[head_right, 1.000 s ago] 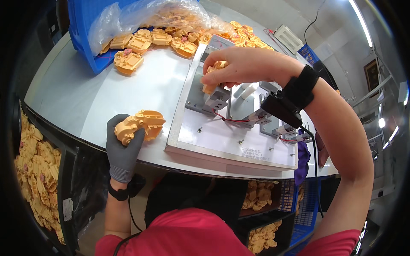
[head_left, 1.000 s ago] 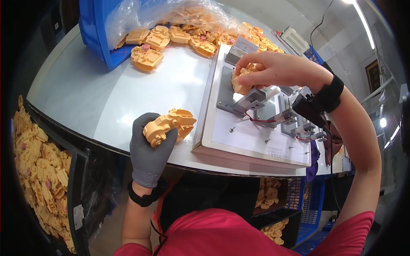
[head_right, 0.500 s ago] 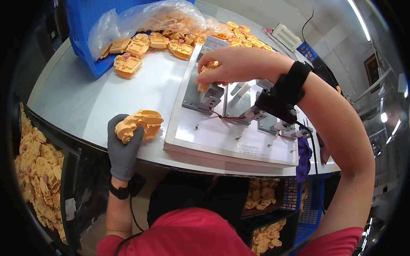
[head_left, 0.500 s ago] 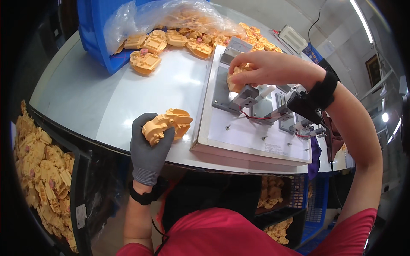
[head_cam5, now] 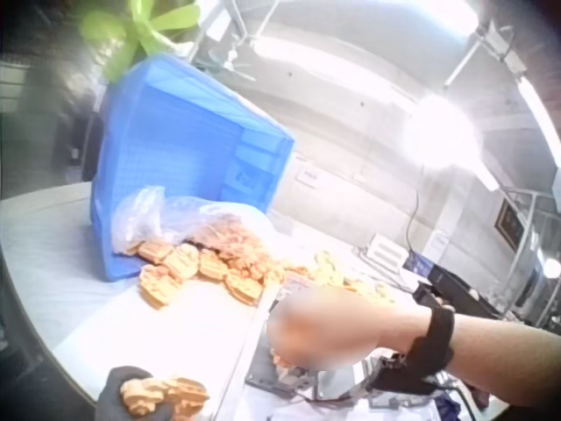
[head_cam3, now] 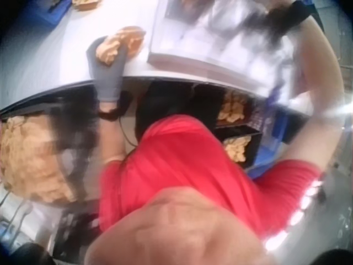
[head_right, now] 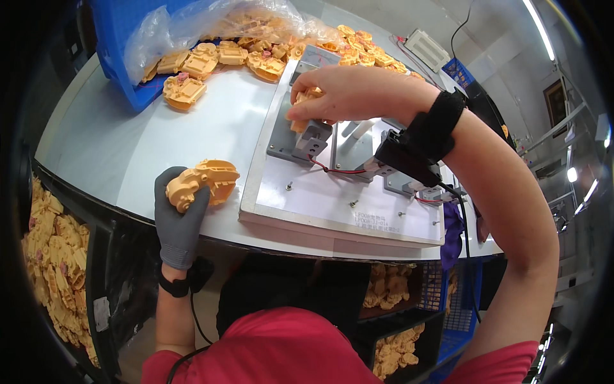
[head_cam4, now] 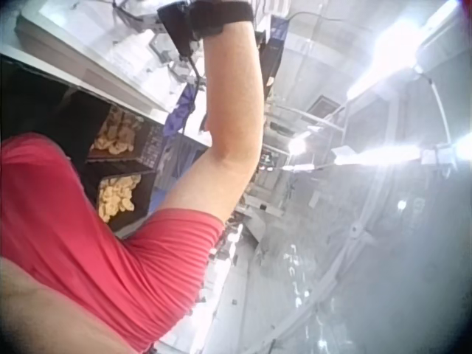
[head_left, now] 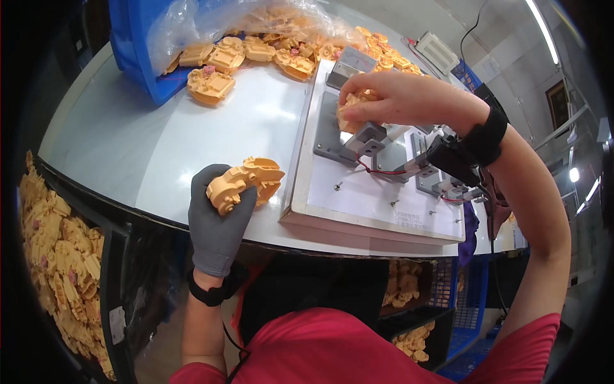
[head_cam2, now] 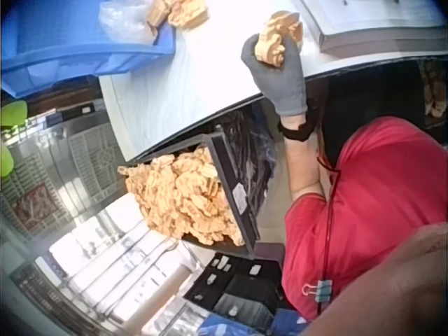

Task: The person assembles small electronic components by placing beige plastic housings into metal fixtures on a white board. They use a screwdriver to tighten screws into the fixtures, securing the components in place. The person handles the components one at a time, picking them from a pile and placing them into the assembly jig.

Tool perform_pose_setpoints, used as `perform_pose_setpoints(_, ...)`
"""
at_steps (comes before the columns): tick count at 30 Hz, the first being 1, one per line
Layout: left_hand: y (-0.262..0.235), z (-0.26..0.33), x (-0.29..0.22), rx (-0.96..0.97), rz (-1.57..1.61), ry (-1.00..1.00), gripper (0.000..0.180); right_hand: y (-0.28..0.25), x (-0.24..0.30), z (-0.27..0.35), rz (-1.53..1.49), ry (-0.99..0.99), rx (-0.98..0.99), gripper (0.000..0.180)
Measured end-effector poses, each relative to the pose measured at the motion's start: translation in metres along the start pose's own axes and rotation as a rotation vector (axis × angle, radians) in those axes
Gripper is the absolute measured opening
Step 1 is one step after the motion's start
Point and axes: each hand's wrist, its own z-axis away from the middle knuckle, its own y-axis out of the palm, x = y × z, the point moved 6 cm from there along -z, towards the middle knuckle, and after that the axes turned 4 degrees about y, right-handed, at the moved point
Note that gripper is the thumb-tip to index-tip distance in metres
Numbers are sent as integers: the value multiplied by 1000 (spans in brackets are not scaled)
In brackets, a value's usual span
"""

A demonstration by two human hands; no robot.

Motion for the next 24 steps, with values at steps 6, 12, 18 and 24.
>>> perform_pose_setpoints(6,-2,-1,1,-15,29,-18,43,-5,3,9,67,31,-72,50)
perform_pose_setpoints(12,-3,-2,4,-43,5,47,48,-44,-18,77,-62,201,-219,52)
perform_pose_setpoints(18,-15,-2,-2,-42,209,-125,49,-17,-35,175,-514,197,-491,46)
perform_pose_setpoints(24,17,5,-34,179,783,-353,48,90,-63,194,-1022,186,-838,44)
